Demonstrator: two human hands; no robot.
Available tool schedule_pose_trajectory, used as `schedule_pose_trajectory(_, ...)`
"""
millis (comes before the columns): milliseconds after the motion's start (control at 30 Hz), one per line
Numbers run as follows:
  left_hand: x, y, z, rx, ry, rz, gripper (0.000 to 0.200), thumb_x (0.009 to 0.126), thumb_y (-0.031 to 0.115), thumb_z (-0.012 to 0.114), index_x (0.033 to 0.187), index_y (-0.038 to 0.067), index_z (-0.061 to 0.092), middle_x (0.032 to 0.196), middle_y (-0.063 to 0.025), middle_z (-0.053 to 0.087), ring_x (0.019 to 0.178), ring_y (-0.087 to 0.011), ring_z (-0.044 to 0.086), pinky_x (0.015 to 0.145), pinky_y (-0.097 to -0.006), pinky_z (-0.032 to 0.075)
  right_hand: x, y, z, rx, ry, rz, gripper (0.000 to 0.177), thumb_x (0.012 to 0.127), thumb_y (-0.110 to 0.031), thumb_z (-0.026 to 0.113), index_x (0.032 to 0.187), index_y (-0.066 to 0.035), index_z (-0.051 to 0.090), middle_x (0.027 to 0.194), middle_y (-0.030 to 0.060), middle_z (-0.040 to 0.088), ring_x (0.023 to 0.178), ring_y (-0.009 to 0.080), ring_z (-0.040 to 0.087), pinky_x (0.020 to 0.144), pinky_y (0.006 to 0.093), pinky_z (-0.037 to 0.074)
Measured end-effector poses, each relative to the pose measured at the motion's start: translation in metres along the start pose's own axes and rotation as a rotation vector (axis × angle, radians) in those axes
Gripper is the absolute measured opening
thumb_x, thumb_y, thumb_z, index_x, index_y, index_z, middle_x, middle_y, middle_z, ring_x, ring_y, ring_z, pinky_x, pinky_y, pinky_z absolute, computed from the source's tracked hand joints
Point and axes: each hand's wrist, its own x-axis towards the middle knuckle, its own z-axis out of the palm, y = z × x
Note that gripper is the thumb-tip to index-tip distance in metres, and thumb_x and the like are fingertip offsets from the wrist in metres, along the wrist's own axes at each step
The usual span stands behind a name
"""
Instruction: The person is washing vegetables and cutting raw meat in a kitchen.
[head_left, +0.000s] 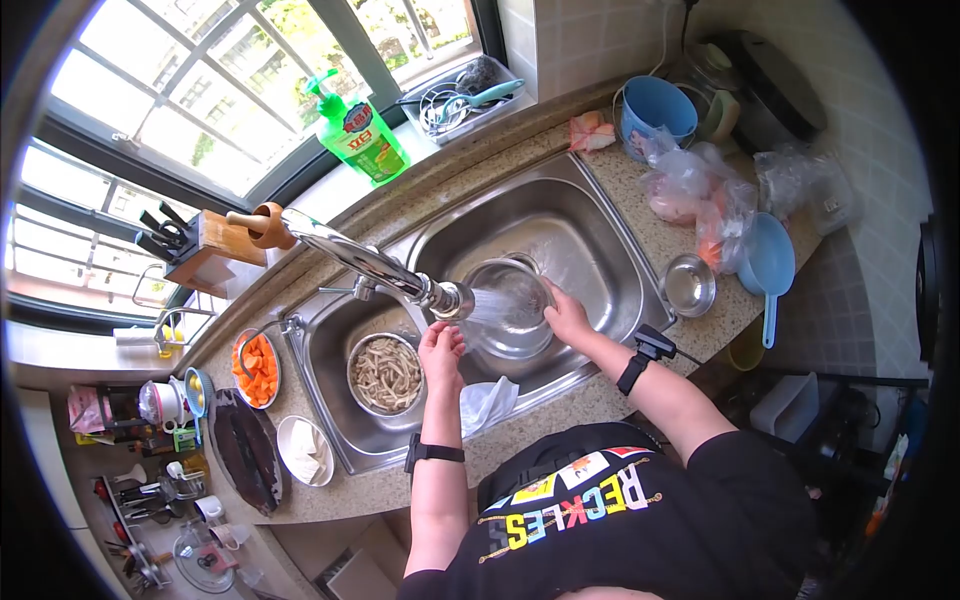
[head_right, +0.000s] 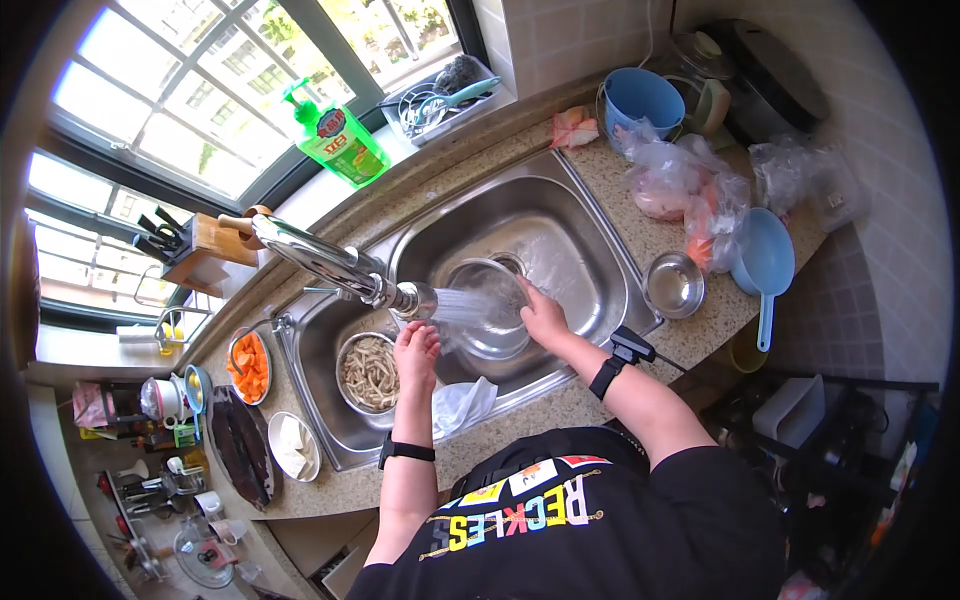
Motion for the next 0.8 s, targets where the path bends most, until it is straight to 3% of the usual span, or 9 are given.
schedule_pose_trajectory(100,0.008,0.006,-0.005,-0.034,0.021,-0.012,0.015,0.085,0.009,0.052,0.1,0.008,0.052,0.083,-0.0067,0.059,0.067,-0.0146,0.057,0.056,-0.0249,0.047,-0.003,-0.045,-0.018,-0.554,-0.122,-0.366,0.061,0.074,-0.003,0.049,0.132,-0.018,0.038,0.081,0.0101,0.06,0.072,0.0264,0.06,0.064,0.0375,0.049)
schedule_pose_trajectory(333,0.029,0.052,-0.028,-0.173,0.178,0.093,0.036,0.082,0.005,0.054,0.115,0.011,0.042,0.089,-0.0049,0.053,0.074,-0.0138,0.052,0.061,-0.0268,0.045,0.007,-0.067,0.005,-0.753,-0.102,-0.76,0.054,0.075,-0.007,0.05,0.128,-0.017,0.044,0.067,0.0036,0.052,0.059,0.0191,0.056,0.054,0.0303,0.048)
schedule_pose_trajectory(467,0.051,0.08,-0.058,-0.245,0.245,0.174,0.049,0.08,0.007,0.057,0.124,0.011,0.035,0.104,-0.0079,0.048,0.087,-0.0176,0.05,0.071,-0.0313,0.044,0.006,-0.07,0.014,-0.728,-0.051,-0.774,0.052,0.075,-0.008,0.05,0.127,-0.014,0.046,0.066,0.0031,0.051,0.058,0.018,0.055,0.053,0.0292,0.048)
schedule_pose_trajectory(500,0.054,0.087,-0.063,-0.222,0.252,0.175,0.065,0.08,0.01,0.059,0.134,0.011,0.024,0.117,-0.009,0.042,0.103,-0.0207,0.045,0.086,-0.0393,0.038,0.003,-0.072,0.012,-0.729,-0.049,-0.757,0.052,0.075,-0.008,0.05,0.127,-0.013,0.045,0.066,0.003,0.051,0.059,0.0181,0.055,0.054,0.0294,0.048)
schedule_pose_trajectory(533,0.058,0.092,-0.065,-0.223,0.254,0.171,0.065,0.08,0.01,0.059,0.134,0.011,0.024,0.117,-0.009,0.042,0.103,-0.0207,0.045,0.086,-0.0393,0.038,0.002,-0.073,0.009,-0.732,-0.048,-0.738,0.052,0.075,-0.008,0.05,0.127,-0.012,0.045,0.066,0.003,0.051,0.059,0.0183,0.055,0.054,0.0297,0.048)
schedule_pose_trajectory(600,0.066,0.099,-0.066,-0.186,0.284,0.23,0.079,0.079,0.014,0.061,0.14,0.012,0.012,0.132,-0.0101,0.033,0.121,-0.0227,0.034,0.098,-0.0465,0.025,0.0,-0.07,0.006,-0.713,-0.075,-0.676,0.052,0.075,-0.007,0.05,0.127,-0.011,0.045,0.071,0.0046,0.055,0.062,0.0205,0.057,0.057,0.0311,0.048)
schedule_pose_trajectory(633,0.069,0.101,-0.065,-0.183,0.253,0.25,0.084,0.079,0.019,0.061,0.141,0.012,0.005,0.141,-0.0079,0.023,0.131,-0.0203,0.022,0.103,-0.0504,0.006,0.0,-0.068,0.003,-0.692,-0.093,-0.616,0.052,0.075,-0.006,0.049,0.126,-0.011,0.045,0.075,0.0062,0.059,0.065,0.0228,0.059,0.059,0.0324,0.049)
schedule_pose_trajectory(733,0.079,0.107,-0.056,-0.175,0.15,0.232,0.082,0.079,0.026,0.058,0.141,0.013,0.006,0.143,-0.0098,0.021,0.134,-0.0249,0.01,0.103,-0.0504,0.001,0.001,-0.05,-0.001,-0.496,-0.073,-0.472,0.053,0.074,-0.005,0.049,0.127,-0.01,0.044,0.087,0.0126,0.063,0.074,0.029,0.06,0.065,0.037,0.048)
schedule_pose_trajectory(800,0.091,0.103,-0.055,-0.205,0.09,0.223,0.079,0.08,0.028,0.056,0.141,0.014,0.007,0.145,-0.0068,0.019,0.135,-0.0205,0.01,0.102,-0.0509,-0.006,0.002,-0.027,-0.002,-0.442,-0.108,-0.296,0.054,0.071,-0.004,0.05,0.125,-0.008,0.045,0.093,0.0186,0.061,0.078,0.0332,0.06,0.069,0.0403,0.047)
